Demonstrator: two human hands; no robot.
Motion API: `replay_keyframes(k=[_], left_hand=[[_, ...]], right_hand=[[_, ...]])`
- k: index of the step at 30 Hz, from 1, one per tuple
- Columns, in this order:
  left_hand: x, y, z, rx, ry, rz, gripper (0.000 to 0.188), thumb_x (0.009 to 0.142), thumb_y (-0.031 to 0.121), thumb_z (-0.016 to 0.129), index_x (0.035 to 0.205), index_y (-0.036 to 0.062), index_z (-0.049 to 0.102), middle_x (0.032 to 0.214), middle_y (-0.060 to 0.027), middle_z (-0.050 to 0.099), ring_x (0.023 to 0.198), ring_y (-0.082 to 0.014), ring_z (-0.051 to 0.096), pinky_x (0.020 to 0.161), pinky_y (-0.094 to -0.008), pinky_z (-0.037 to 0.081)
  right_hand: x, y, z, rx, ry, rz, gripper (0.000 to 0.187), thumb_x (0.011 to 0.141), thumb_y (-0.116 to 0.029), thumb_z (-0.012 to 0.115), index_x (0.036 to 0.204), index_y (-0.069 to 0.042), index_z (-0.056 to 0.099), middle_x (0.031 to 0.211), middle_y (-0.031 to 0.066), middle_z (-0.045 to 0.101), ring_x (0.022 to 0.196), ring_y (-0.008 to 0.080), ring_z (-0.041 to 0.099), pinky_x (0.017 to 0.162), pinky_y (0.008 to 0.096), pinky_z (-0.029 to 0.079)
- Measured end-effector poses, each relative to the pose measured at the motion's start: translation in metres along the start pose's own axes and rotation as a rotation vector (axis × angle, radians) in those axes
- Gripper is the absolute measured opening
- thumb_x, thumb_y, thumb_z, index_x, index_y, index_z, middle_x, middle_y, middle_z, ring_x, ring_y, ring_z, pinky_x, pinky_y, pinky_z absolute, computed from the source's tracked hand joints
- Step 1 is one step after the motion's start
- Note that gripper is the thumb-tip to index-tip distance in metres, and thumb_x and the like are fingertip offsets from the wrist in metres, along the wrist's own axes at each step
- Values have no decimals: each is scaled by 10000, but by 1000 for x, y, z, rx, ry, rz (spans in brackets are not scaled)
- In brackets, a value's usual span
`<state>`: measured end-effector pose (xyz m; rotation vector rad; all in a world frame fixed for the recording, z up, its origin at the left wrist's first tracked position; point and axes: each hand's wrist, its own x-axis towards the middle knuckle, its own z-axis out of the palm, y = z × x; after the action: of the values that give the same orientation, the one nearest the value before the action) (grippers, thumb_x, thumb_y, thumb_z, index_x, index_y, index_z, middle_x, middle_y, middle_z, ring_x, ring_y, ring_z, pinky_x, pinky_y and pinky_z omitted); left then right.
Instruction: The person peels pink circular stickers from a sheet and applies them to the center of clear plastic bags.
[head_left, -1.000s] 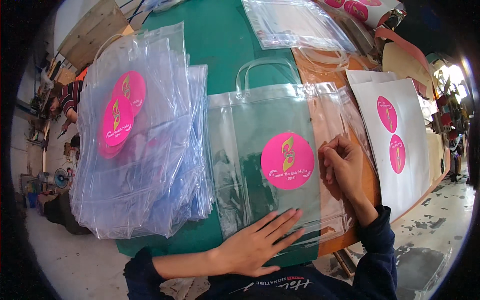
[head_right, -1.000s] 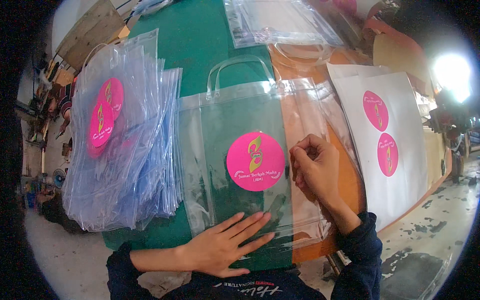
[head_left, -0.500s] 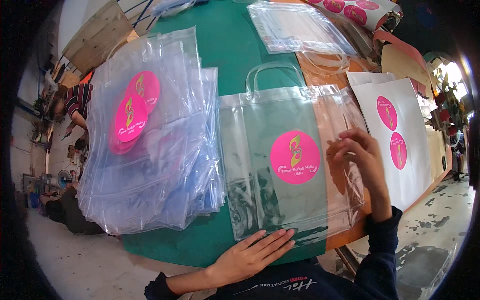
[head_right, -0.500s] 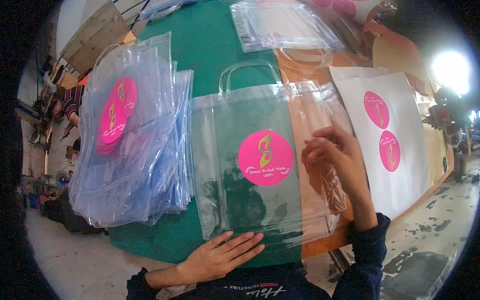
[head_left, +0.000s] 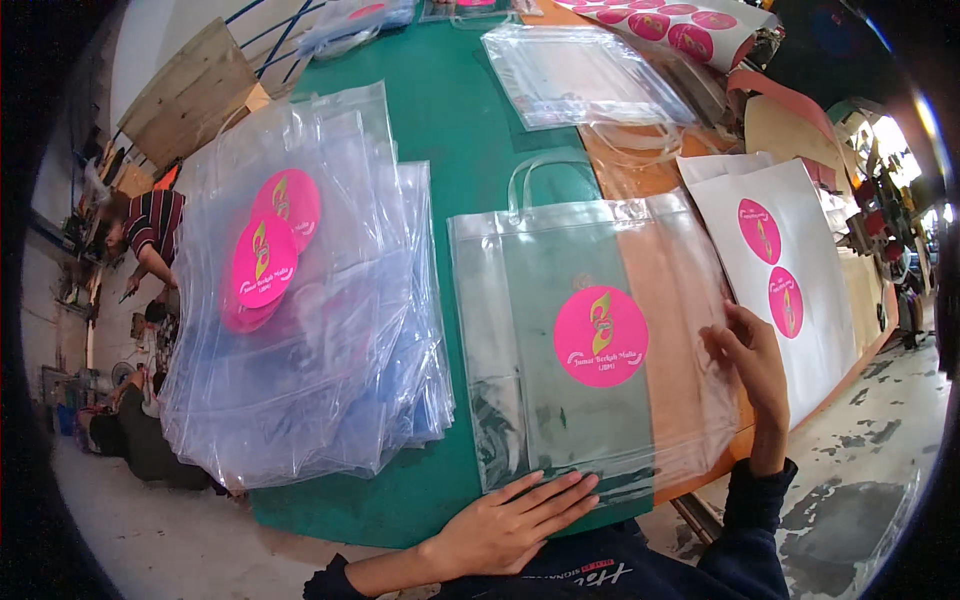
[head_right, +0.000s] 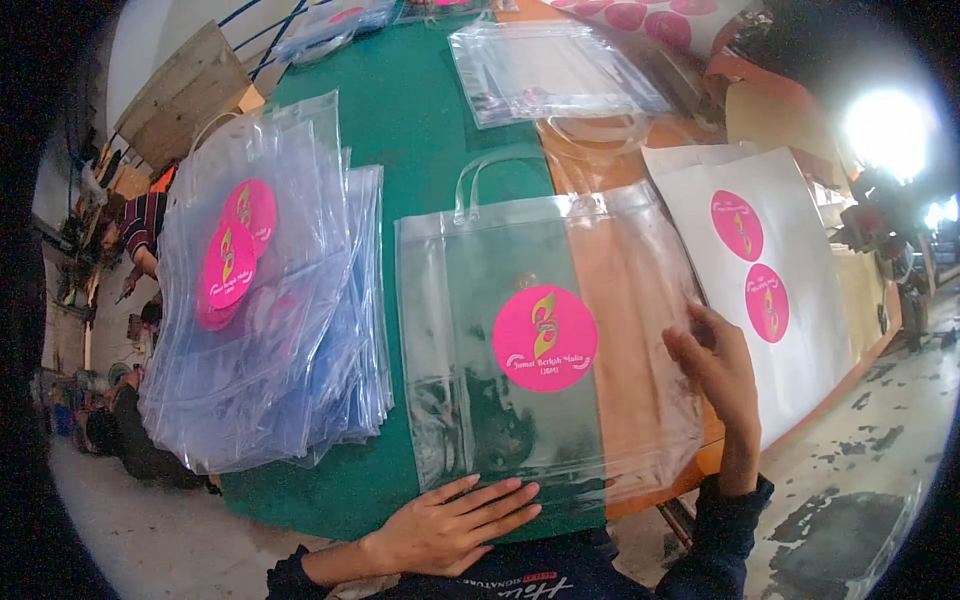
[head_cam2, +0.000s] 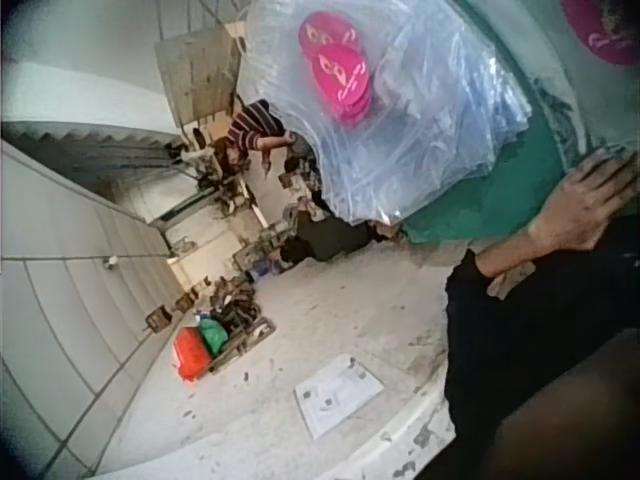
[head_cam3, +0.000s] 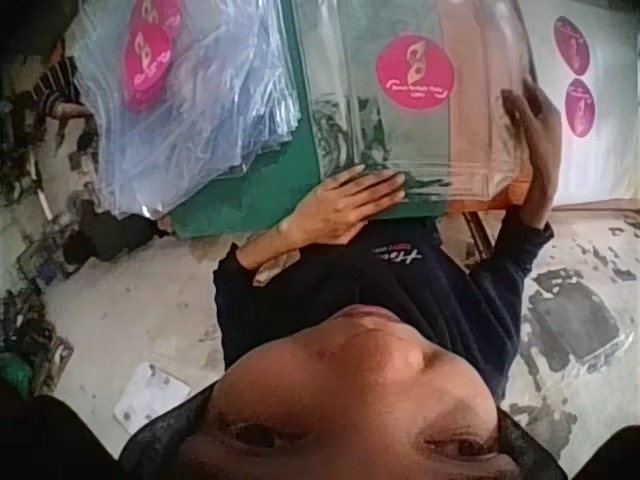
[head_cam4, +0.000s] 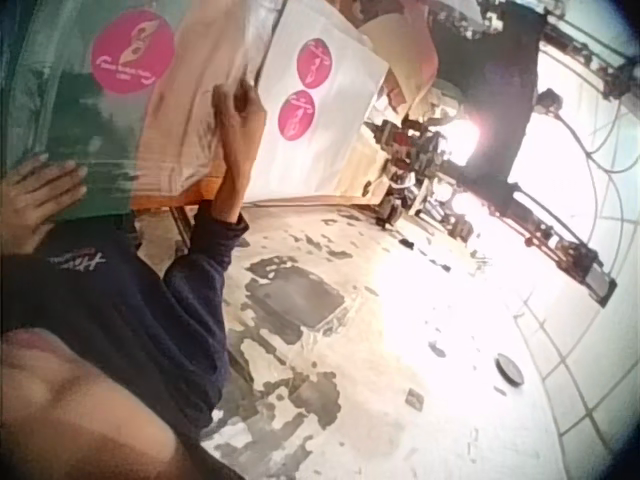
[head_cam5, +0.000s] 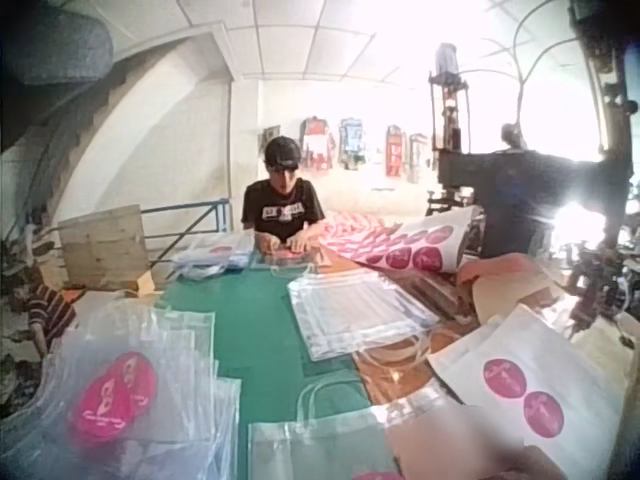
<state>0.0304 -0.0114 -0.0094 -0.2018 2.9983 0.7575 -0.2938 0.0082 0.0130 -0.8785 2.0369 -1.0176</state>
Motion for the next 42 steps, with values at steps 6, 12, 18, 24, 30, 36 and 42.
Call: replay_keyframes(k=[6, 12, 18, 24, 30, 36, 42], left_hand=[[-3, 2, 9, -20, 21, 11, 735, 736, 348, 595, 1364, 183, 251, 1412, -15, 246, 1288, -156, 243, 1050, -382, 165], [-7, 10, 14, 187, 169, -132, 723, 738, 505, 571, 1354, 286, 263, 1390, -213, 178, 1306, -314, 147, 1001, -563, 154], [-5, 10, 7, 243, 112, -226, 777, 706, 596, 557, 1356, 297, 253, 1321, -381, 104, 1281, -452, 87, 979, -605, 157], [-1, 12, 4, 183, -2, -299, 777, 700, 607, 560, 1352, 308, 263, 1326, -372, 97, 1274, -459, 104, 985, -587, 170], [-6, 12, 9, 154, 80, -294, 780, 706, 614, 533, 1359, 286, 258, 1348, -329, 144, 1284, -406, 146, 1006, -523, 192], [-6, 11, 5, 230, 13, -299, 727, 723, 673, 450, 1338, 316, 301, 1335, -327, 200, 1281, -389, 182, 1004, -529, 179], [-2, 9, 6, 179, 62, -286, 763, 719, 640, 477, 1359, 289, 253, 1357, -282, 211, 1294, -353, 172, 1016, -516, 158]], right_hand=[[-20, 2, 9, 222, -145, -211, 438, 841, -45, 509, 1250, 8, 360, 1128, 70, 511, 823, 89, 515, 689, 203, 420], [-6, -8, -22, 259, -70, -290, 518, 841, -149, 515, 1298, -30, 302, 1185, 183, 494, 691, 67, 566, 575, 144, 406], [51, -80, 9, 680, -132, -583, 552, 844, -55, 459, 1346, -69, 232, 1197, 184, 480, 820, 128, 574, 721, 225, 472], [57, -152, 141, 982, -643, -547, 462, 863, -31, 411, 1290, -46, 233, 1173, 215, 467, 831, 258, 616, 560, 281, 547], [60, -159, 212, 68, -503, -775, 401, 841, -185, 530, 1166, 20, 415, 1062, 246, 526, 758, 276, 618, 624, 352, 512], [141, -137, 169, -545, 119, -1057, 461, 766, -223, 611, 1128, 22, 461, 1100, 205, 523, 991, 345, 515, 838, 388, 428], [221, -86, 133, -896, 517, -1122, 281, 793, -177, 549, 1053, -75, 515, 1045, 111, 563, 1013, 242, 529, 911, 477, 356]])
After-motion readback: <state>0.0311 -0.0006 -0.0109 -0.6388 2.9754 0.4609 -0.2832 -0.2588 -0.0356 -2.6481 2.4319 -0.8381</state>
